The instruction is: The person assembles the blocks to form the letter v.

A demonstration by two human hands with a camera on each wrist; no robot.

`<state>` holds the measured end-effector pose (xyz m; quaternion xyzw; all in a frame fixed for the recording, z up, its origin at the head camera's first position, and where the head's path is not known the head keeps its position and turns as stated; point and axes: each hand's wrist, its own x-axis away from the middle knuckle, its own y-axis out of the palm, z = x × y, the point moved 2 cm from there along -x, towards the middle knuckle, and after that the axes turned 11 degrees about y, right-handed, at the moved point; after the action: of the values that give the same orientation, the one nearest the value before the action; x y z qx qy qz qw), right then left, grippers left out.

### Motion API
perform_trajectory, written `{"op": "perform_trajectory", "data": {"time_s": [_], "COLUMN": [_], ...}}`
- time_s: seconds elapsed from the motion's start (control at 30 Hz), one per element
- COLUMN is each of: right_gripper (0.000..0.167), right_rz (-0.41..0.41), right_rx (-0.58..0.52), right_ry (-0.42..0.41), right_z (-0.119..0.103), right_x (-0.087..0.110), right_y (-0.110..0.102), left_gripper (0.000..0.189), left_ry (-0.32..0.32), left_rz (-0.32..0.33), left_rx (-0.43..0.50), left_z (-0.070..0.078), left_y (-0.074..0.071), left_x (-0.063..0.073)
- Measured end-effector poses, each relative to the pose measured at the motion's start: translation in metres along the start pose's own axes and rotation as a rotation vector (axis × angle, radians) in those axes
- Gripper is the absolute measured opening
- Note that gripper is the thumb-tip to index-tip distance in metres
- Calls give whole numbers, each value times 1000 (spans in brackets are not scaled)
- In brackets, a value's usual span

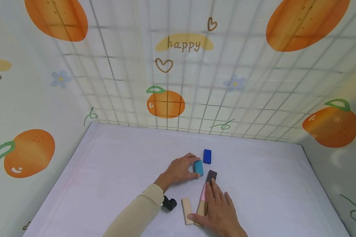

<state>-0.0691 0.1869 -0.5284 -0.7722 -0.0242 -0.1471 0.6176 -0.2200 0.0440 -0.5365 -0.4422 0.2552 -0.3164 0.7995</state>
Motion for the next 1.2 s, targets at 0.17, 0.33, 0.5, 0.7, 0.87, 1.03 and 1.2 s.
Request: {"op": "perform_trajectory", "data": {"time_s": [0.17, 0.33, 0.5, 0.7, 0.87, 1.03, 1.2], "right_gripper": [142, 142, 142, 142, 141, 142, 142], "right_rz": [2, -1, -1, 0, 8, 3, -1], "right_rx": [5, 6, 9, 1, 0, 8, 18], "right_ry": [-1, 3, 2, -5, -8, -4, 1], "right_z": [-1, -1, -1, -2, -1, -1, 0], "right_x": [-1, -1, -1, 0, 1, 0, -1], "right_y": [0, 0, 0, -2, -1, 0, 0], "left_gripper": [67, 67, 67, 66, 65, 66, 66], "left_ry": [-8, -10, -6, 8, 4, -15, -28], "left_rz": [6, 12, 28, 50, 63, 62, 60], "left_rx": [-7, -2, 7, 7, 13, 6, 13], "left_z": [0, -1, -2, -4, -6, -8, -9], "left_y": [-2, -3, -5, -8, -7, -6, -8], "left_x": [2, 4, 6, 9, 11, 15, 19]}}
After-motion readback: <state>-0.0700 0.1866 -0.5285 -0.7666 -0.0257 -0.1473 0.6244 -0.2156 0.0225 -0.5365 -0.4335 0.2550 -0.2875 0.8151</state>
